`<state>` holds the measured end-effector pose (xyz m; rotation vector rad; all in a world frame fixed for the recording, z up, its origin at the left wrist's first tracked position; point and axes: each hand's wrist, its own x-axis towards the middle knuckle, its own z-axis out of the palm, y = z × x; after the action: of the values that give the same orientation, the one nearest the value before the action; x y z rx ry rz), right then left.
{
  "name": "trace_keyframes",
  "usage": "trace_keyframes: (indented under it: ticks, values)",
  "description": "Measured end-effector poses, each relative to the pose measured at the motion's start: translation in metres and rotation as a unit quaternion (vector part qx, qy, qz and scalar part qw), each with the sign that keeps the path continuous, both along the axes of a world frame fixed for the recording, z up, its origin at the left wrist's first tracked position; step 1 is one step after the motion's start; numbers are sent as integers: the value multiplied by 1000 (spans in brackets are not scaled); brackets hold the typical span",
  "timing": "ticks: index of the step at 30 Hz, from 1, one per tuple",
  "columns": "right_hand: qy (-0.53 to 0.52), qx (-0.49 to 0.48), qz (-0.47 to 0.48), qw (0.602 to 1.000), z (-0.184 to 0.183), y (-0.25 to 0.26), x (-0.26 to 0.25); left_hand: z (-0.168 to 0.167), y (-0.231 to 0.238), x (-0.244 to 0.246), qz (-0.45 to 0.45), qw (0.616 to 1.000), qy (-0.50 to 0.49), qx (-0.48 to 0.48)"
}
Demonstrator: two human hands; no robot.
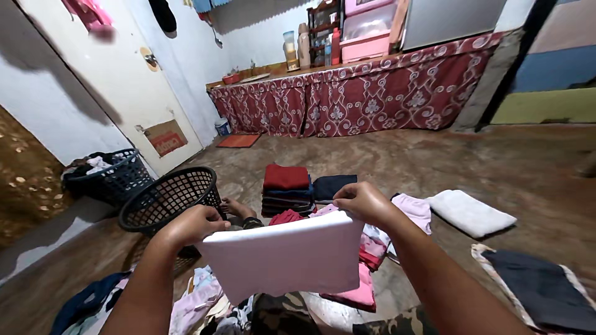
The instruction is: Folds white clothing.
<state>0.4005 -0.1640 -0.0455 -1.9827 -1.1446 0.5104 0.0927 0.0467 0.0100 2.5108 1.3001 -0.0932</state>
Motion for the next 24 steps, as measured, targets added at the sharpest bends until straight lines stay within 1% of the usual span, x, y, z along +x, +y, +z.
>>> trace_keyframes:
  ticks: [3, 5, 6, 8, 10, 13, 17, 19, 22, 24]
  values:
    - [46, 106, 0, 993, -4, -3, 3, -1, -2, -4, 32, 989, -144, -17]
    - [82, 171, -5, 982, -6, -5, 3, -2, -5, -7, 39, 963, -260, -55]
    - [90, 198, -8, 976, -6, -7, 3, -3, -6, -8, 38, 949, -303, -73]
    - [92, 244, -7, 965, -8, -9, 3, -6, -6, -11, 35, 925, -367, -85]
    - [95, 270, -6, 958, -9, -10, 3, -7, -7, -13, 29, 910, -403, -95]
    - [106, 293, -8, 950, -12, -11, 5, -10, -4, -16, 4, 895, -435, -99]
    - [103, 307, -12, 946, -15, -13, 8, -9, -10, -17, -16, 887, -450, -102]
    - [100, 310, -17, 945, -16, -14, 11, -7, -13, -16, -10, 900, -428, -77]
    - [72, 306, -30, 949, -19, -17, 15, -6, -14, -15, 3, 933, -359, -6]
    - [50, 297, -41, 953, -20, -19, 15, -7, -15, -15, 2, 943, -332, 22]
